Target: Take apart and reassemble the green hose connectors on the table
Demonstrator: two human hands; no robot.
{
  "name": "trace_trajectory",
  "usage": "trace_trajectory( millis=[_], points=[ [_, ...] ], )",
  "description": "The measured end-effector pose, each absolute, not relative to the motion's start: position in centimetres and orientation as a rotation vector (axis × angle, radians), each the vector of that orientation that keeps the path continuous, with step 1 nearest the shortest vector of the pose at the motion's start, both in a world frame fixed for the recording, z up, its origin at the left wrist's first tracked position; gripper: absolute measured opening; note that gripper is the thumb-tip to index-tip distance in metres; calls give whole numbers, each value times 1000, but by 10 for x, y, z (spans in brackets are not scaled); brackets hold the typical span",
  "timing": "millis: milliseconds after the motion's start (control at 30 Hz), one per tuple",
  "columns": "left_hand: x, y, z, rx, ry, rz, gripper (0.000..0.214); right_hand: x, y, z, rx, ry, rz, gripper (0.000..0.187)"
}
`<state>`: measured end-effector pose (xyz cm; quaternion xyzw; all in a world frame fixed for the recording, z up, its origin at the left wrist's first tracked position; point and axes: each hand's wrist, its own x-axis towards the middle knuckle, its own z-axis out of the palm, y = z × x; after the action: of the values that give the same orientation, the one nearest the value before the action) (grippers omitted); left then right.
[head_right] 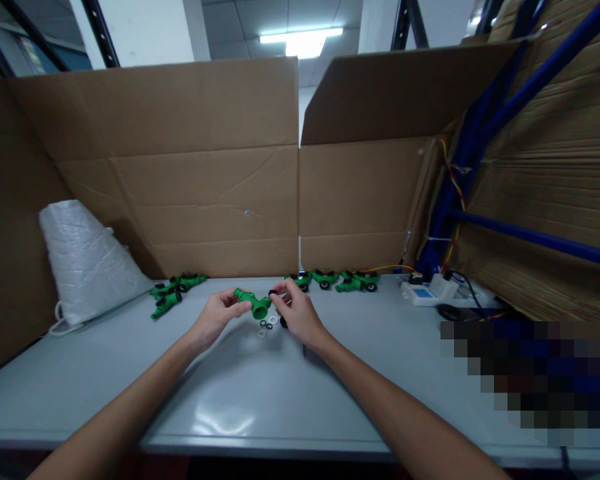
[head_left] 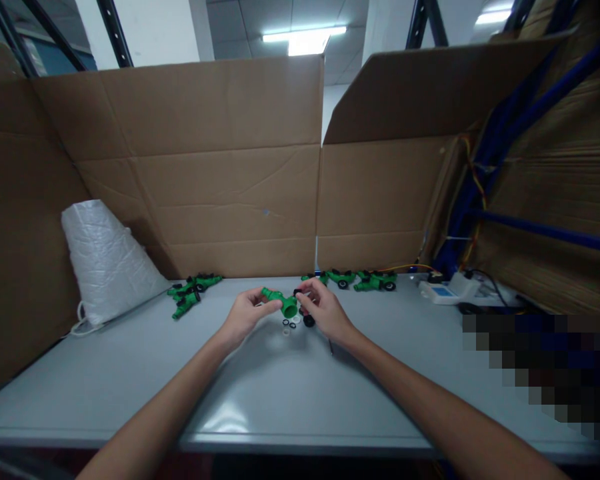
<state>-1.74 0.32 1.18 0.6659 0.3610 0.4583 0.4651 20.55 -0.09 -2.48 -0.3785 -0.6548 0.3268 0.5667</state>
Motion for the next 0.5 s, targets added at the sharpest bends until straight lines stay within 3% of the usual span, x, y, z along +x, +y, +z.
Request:
trace_trajectory(
  millis=[500],
  points=[
    [-16, 8, 4, 1716, 935, 1195, 49, 202, -8, -17, -796, -1504, 948, 30]
  ],
)
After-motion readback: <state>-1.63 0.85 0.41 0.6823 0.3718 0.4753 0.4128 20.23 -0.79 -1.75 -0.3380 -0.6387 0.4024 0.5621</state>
